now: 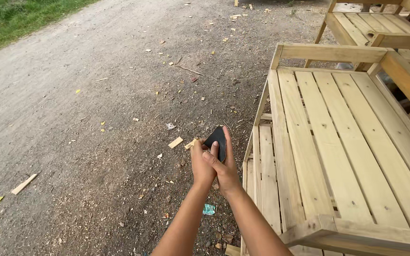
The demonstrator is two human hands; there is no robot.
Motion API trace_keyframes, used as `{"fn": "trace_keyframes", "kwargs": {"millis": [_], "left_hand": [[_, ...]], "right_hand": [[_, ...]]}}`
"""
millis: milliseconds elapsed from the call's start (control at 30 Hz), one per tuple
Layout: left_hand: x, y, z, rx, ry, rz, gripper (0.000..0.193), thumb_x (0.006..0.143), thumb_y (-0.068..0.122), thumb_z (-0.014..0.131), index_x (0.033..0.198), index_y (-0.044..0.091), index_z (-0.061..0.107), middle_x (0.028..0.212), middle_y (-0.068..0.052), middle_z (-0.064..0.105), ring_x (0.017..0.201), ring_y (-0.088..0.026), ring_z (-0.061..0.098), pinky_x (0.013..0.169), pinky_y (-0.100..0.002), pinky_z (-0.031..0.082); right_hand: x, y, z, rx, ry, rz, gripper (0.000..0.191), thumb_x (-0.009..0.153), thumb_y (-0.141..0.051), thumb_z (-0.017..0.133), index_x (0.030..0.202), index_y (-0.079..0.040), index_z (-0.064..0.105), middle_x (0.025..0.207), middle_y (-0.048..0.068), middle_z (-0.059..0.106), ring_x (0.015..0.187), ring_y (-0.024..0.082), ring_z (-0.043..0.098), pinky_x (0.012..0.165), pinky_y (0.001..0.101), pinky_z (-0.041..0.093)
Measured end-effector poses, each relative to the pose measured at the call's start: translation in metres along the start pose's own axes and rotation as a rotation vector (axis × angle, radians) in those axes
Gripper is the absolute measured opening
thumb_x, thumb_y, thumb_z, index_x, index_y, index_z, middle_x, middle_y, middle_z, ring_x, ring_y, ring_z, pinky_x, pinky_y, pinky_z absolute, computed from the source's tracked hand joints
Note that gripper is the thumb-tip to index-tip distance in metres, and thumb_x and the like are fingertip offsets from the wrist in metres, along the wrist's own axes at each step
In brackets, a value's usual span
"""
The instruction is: The person sands the slatted shelves of a wooden rack using a sanding block. They work on the lower shelf while squatting, then move to the upper shelf while standing, smoothing the surfaces of the wooden planks.
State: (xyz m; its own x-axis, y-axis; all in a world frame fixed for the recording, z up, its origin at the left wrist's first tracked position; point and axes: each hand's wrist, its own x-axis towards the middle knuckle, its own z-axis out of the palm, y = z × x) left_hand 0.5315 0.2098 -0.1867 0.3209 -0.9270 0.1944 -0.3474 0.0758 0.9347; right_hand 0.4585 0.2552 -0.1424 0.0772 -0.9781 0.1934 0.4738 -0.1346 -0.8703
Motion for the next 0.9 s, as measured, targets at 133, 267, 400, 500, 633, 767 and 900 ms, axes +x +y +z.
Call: {"fn": "trace_keyframes", "kwargs": {"millis": [133,267,400,500,633,767,900], "left_hand": [[0.045,0.011,0.028,-0.102,-0.108,0.010,0.051,0.091,0.036,0.072,0.129,0.007,0.055,0.124,-0.016,0.052,0.113,-0.032,0.061,0.094,-0.044,0.053],[0.109,0.006,0.052,-0.037,-0.218,0.058,0.058,0.085,0.032,0.077,0.133,0.008,0.054,0.131,-0.015,0.053,0.123,-0.034,0.058,0.100,-0.045,0.050],[0.191,-0.009,0.070,-0.064,-0.319,0.169,0.053,0.091,0.026,0.069,0.138,0.007,0.055,0.139,-0.015,0.056,0.130,-0.034,0.056,0.107,-0.046,0.045],[0.251,-0.017,0.081,-0.076,-0.379,0.271,0.052,0.090,0.024,0.066,0.138,0.007,0.058,0.139,-0.016,0.058,0.131,-0.036,0.055,0.109,-0.046,0.043],[0.319,-0.018,0.098,-0.081,-0.452,0.204,0.046,0.094,0.028,0.063,0.136,0.009,0.060,0.139,-0.015,0.058,0.129,-0.034,0.057,0.107,-0.044,0.045],[0.357,-0.009,0.130,-0.069,-0.545,0.161,0.046,0.096,0.031,0.059,0.137,0.010,0.059,0.139,-0.015,0.059,0.128,-0.034,0.058,0.107,-0.043,0.045],[0.385,-0.009,0.180,-0.168,-0.670,0.210,0.045,0.098,0.031,0.057,0.137,0.009,0.059,0.139,-0.017,0.058,0.129,-0.033,0.057,0.107,-0.043,0.046]], "right_hand": [[0.055,0.013,-0.018,-0.121,0.242,-0.056,0.101,0.079,-0.029,0.079,0.162,-0.025,0.021,0.151,0.012,0.040,0.138,0.028,0.049,0.113,0.0470,0.043],[0.114,0.028,-0.033,-0.123,0.435,-0.061,0.094,0.083,-0.027,0.077,0.161,-0.023,0.026,0.146,0.014,0.046,0.135,0.029,0.051,0.111,0.0449,0.045],[0.185,0.043,-0.040,-0.084,0.596,-0.030,0.087,0.087,-0.028,0.072,0.161,-0.023,0.028,0.144,0.009,0.053,0.132,0.025,0.054,0.106,0.0415,0.046],[0.239,0.054,-0.040,-0.007,0.660,-0.049,0.082,0.087,-0.024,0.069,0.160,-0.023,0.032,0.135,0.013,0.059,0.121,0.025,0.058,0.097,0.0425,0.047],[0.294,0.063,-0.043,-0.024,0.750,-0.101,0.077,0.087,-0.021,0.070,0.157,-0.026,0.037,0.138,0.007,0.059,0.122,0.020,0.059,0.100,0.0388,0.047],[0.327,0.055,-0.063,-0.085,0.852,-0.106,0.074,0.088,-0.023,0.069,0.156,-0.030,0.039,0.142,0.001,0.056,0.124,0.016,0.057,0.099,0.0364,0.047],[0.363,0.044,-0.098,-0.006,0.903,-0.174,0.073,0.087,-0.025,0.069,0.154,-0.030,0.041,0.140,0.002,0.057,0.123,0.018,0.058,0.099,0.0374,0.049]]}}
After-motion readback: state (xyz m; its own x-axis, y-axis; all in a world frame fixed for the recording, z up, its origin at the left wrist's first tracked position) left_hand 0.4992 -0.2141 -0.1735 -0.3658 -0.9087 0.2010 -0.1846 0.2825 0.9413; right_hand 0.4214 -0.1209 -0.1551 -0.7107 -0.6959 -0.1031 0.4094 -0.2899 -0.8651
